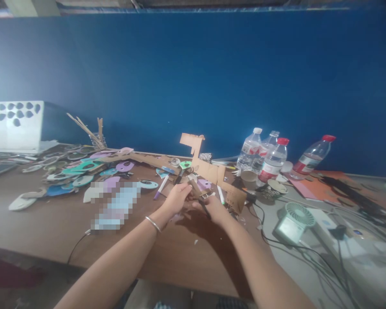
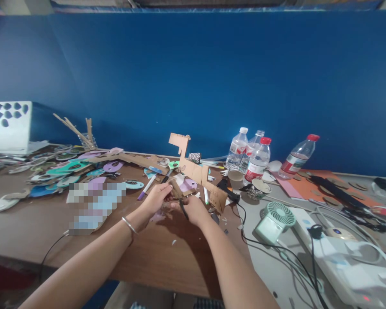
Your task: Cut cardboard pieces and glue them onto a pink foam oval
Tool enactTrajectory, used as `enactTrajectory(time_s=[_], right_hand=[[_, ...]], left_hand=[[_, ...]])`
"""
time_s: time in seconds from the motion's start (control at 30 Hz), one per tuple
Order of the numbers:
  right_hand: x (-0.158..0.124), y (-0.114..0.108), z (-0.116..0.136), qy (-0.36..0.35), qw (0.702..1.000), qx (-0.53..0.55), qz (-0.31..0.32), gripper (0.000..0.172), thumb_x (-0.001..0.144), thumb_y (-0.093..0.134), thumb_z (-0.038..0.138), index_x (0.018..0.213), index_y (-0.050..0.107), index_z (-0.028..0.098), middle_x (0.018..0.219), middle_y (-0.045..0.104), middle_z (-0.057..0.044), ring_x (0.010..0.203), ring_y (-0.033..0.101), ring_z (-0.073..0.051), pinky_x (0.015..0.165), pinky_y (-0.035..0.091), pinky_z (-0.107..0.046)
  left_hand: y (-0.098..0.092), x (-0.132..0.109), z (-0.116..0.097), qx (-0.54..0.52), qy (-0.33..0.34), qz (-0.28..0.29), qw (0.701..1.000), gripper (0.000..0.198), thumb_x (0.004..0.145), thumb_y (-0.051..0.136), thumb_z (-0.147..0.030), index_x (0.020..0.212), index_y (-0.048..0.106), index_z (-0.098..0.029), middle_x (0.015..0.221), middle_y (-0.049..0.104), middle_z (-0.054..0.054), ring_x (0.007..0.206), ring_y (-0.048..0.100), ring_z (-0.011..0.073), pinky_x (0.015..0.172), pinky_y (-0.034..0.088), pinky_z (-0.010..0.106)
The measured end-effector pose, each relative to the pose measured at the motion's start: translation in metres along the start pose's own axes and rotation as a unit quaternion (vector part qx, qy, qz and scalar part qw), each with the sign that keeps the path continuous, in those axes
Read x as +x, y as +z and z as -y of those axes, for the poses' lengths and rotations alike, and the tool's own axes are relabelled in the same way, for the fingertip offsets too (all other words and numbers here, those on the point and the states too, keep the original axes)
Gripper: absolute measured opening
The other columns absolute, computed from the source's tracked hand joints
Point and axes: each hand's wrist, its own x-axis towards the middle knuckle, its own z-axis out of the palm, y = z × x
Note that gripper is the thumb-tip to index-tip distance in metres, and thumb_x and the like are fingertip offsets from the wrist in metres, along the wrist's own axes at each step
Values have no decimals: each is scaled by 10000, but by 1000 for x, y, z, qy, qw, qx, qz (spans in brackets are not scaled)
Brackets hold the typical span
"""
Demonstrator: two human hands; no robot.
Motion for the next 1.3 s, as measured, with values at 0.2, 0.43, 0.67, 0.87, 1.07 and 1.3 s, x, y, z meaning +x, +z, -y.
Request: enactTrajectory(time_s=[0.2,0.43,0.67,0.87,1.07,1.3], right_hand=[[-6,-1,4,-56,998,18,28,435,738,535,543,878,657,150,628,595,-13,643,532,-184,624,419,-280],[-3,1,3,-67,998,1,-9,401,697,577,540,712,661,148,544,568,-8,668,530,-206,652,413,-291],[-4,1,6,-42,999,-13,-16,353,710,576,488,669,659,147,507,540,6,544,474,-155,563,387,-262],[-3,2,4,-30,999,-7,-20,359,705,586,474,542,616,155,459,506,15,462,426,-127,515,359,-251],[0,2,-1,-35,999,-12,-24,331,686,607,459,565,623,151,483,528,14,498,455,-135,521,368,-243],[-2,-3,0,-47,990,37,-128,358,703,587,443,498,554,152,428,482,25,431,432,-110,439,324,-219]], left_hand=[[5,-3,-3,-2,-26,37,999,294,740,466,-311,503,490,-140,469,470,-20,466,414,89,483,308,222],[6,-3,-1,-23,-21,28,999,289,747,446,-299,514,492,-135,483,459,-25,477,398,82,493,314,220],[9,-1,10,-54,-27,18,998,282,742,447,-306,517,470,-137,496,457,-23,486,396,82,489,302,218],[10,-2,11,-63,-33,17,997,284,744,447,-316,521,453,-140,490,437,-28,471,372,76,469,279,217],[11,-2,9,-66,-25,17,997,260,745,446,-301,540,470,-141,512,455,-27,486,393,81,480,293,217],[-5,4,4,23,-7,-68,997,312,739,407,-290,456,426,-160,442,421,-27,441,367,84,467,285,225]])
